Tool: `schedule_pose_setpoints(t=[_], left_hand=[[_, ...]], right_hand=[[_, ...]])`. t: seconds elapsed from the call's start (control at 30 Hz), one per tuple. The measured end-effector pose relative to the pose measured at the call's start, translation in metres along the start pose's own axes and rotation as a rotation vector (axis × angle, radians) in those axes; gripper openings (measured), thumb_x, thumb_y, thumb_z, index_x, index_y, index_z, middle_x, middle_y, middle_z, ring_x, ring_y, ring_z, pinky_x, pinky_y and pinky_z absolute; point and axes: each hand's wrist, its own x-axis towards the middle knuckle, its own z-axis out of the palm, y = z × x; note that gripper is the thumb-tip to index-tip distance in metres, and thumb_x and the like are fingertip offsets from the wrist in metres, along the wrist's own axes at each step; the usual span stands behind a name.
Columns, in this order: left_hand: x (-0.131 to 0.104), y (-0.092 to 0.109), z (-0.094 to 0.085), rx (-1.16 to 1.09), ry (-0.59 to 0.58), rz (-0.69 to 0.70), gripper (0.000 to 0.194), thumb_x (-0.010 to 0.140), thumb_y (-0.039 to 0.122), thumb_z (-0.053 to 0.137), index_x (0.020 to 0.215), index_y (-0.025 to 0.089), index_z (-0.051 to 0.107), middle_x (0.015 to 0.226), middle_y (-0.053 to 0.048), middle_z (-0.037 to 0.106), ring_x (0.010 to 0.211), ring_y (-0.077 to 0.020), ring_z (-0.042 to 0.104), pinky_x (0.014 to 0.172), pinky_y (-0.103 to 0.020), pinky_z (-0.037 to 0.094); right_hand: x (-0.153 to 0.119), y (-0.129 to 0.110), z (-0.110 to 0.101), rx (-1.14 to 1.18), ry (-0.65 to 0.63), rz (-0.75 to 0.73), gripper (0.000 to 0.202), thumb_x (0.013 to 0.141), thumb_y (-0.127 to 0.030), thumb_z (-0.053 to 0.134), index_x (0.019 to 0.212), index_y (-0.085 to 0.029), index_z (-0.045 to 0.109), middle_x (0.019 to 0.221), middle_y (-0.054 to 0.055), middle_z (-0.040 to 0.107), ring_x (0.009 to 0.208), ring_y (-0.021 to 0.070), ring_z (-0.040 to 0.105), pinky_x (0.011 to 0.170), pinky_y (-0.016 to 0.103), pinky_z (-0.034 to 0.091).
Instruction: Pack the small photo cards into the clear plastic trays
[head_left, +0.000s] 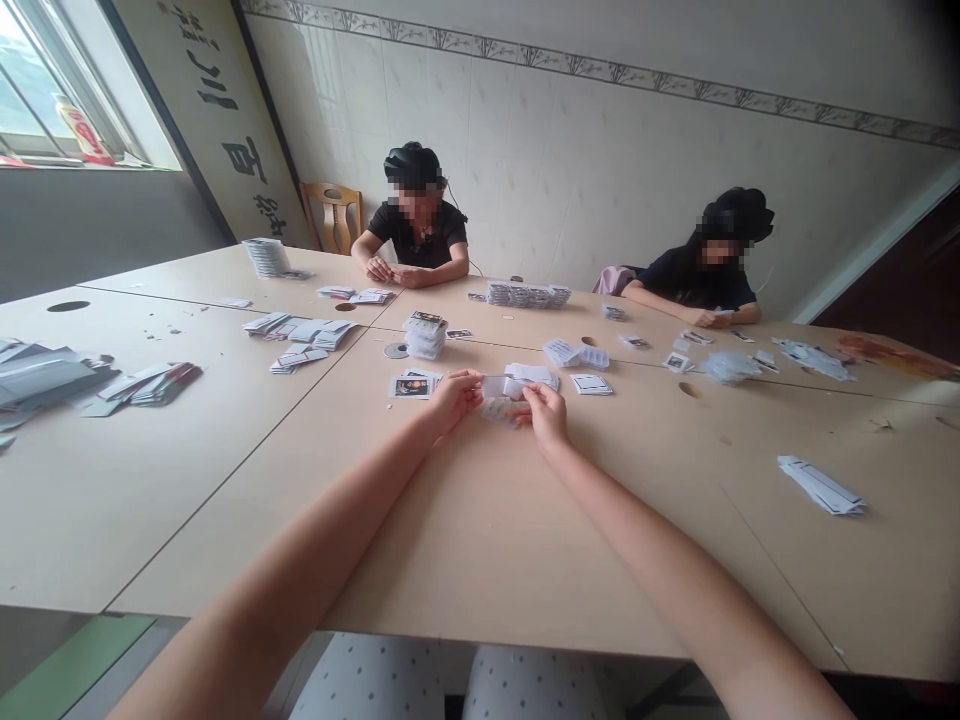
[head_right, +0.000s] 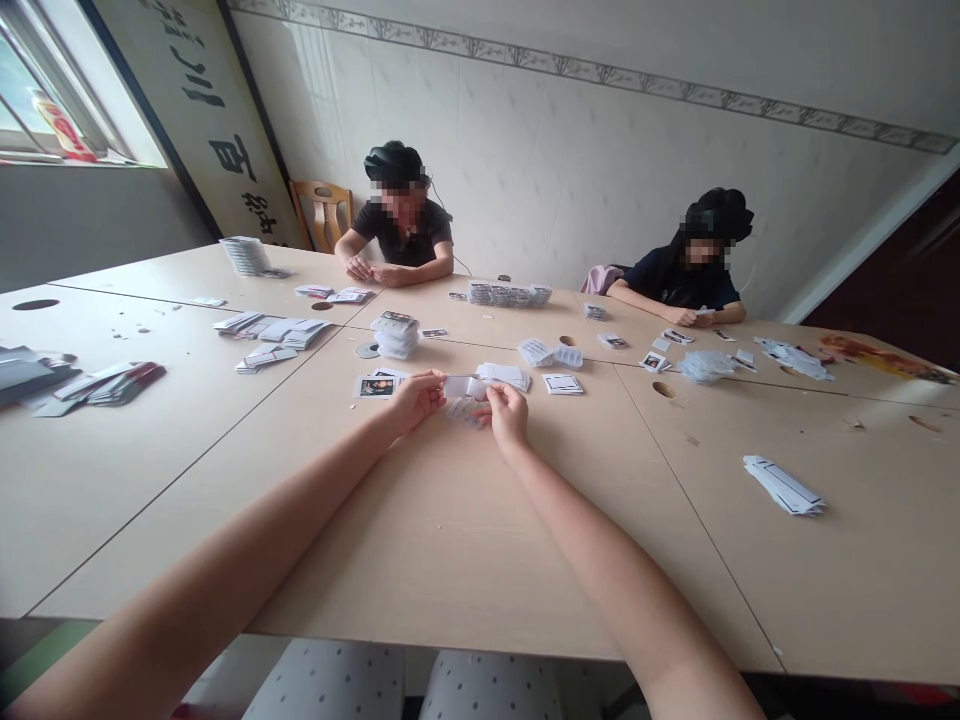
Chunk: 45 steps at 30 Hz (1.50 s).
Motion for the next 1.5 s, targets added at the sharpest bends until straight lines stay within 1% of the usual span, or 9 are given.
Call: schedule_pose_setpoints(t=[0.43,0.63,0.73,0.83,0.97,1.03,1.2,1.4,1.5], left_hand=[[0.004,-0.001,-0.002,-0.074,0.059,-0.021,0.023,0.064,0.021,0.072,0.07,0.016,0.051,0.058,0.004,0.05,0.054,-0.0066,0.052,0.059,-0.021,0.046],[0.005,-0.003,-0.001,-0.043,0.092,0.007,0.023,0.067,0.024,0.071,0.071,0.017,0.049,0.061,0.004,0.051,0.057,-0.0077,0.055,0.066,-0.024,0.05],[0.005,-0.006,-0.001,-0.003,0.118,0.031,0.025,0.065,0.021,0.072,0.08,0.018,0.051,0.066,0.003,0.054,0.061,-0.0089,0.057,0.07,-0.026,0.051],[0.004,-0.01,-0.001,0.053,0.149,0.058,0.037,0.065,0.019,0.073,0.095,0.021,0.05,0.071,0.003,0.057,0.062,-0.0095,0.059,0.07,-0.027,0.051],[0.002,-0.016,0.004,0.252,0.183,0.179,0.036,0.076,0.039,0.066,0.102,0.024,0.046,0.076,0.003,0.056,0.066,-0.0133,0.063,0.065,-0.028,0.052],[0.0,-0.017,0.008,0.321,0.156,0.226,0.038,0.079,0.045,0.062,0.105,0.024,0.044,0.078,0.002,0.056,0.07,-0.0147,0.064,0.065,-0.028,0.052],[-0.004,-0.018,0.007,0.441,0.055,0.272,0.066,0.064,0.027,0.078,0.118,0.025,0.042,0.078,0.003,0.059,0.069,-0.0136,0.062,0.063,-0.023,0.049],[-0.002,-0.018,0.003,0.372,0.156,0.265,0.055,0.061,0.016,0.072,0.109,0.024,0.046,0.07,0.004,0.06,0.064,-0.0133,0.061,0.064,-0.026,0.05],[0.0,-0.017,0.004,0.426,0.149,0.265,0.043,0.059,0.016,0.07,0.098,0.022,0.054,0.072,0.002,0.062,0.065,-0.0145,0.061,0.06,-0.025,0.048]], right_hand=[[0.003,0.003,-0.003,0.124,0.052,0.0,0.018,0.075,-0.039,0.056,0.079,-0.022,0.05,0.073,0.002,0.069,0.05,0.0208,0.067,0.04,0.027,0.044],[0.002,0.001,-0.002,0.088,0.004,0.012,0.02,0.075,-0.04,0.057,0.077,-0.022,0.05,0.075,0.003,0.071,0.051,0.0204,0.067,0.04,0.027,0.045],[0.002,0.0,-0.002,0.068,-0.056,0.013,0.022,0.074,-0.042,0.059,0.079,-0.022,0.052,0.08,0.003,0.071,0.053,0.02,0.067,0.04,0.026,0.045],[0.001,-0.001,-0.001,0.033,-0.076,0.006,0.026,0.073,-0.046,0.059,0.08,-0.022,0.053,0.085,0.003,0.07,0.056,0.0198,0.069,0.04,0.025,0.045],[0.001,-0.001,0.0,0.026,-0.067,0.013,0.028,0.072,-0.047,0.06,0.082,-0.022,0.054,0.085,0.003,0.069,0.055,0.0196,0.069,0.041,0.025,0.046],[0.001,-0.002,0.0,0.036,-0.07,0.019,0.028,0.072,-0.046,0.06,0.084,-0.022,0.054,0.084,0.002,0.069,0.055,0.0194,0.068,0.041,0.025,0.046],[-0.001,-0.005,0.001,0.023,-0.106,0.024,0.025,0.074,-0.045,0.059,0.085,-0.022,0.055,0.085,0.002,0.071,0.055,0.0191,0.068,0.044,0.026,0.048],[-0.001,-0.004,0.0,0.021,-0.118,0.013,0.024,0.075,-0.045,0.058,0.084,-0.022,0.055,0.081,0.002,0.073,0.056,0.0209,0.069,0.043,0.027,0.047],[0.001,-0.001,0.0,0.026,-0.105,0.004,0.025,0.075,-0.046,0.059,0.083,-0.023,0.054,0.076,0.002,0.073,0.053,0.0207,0.068,0.043,0.028,0.047]])
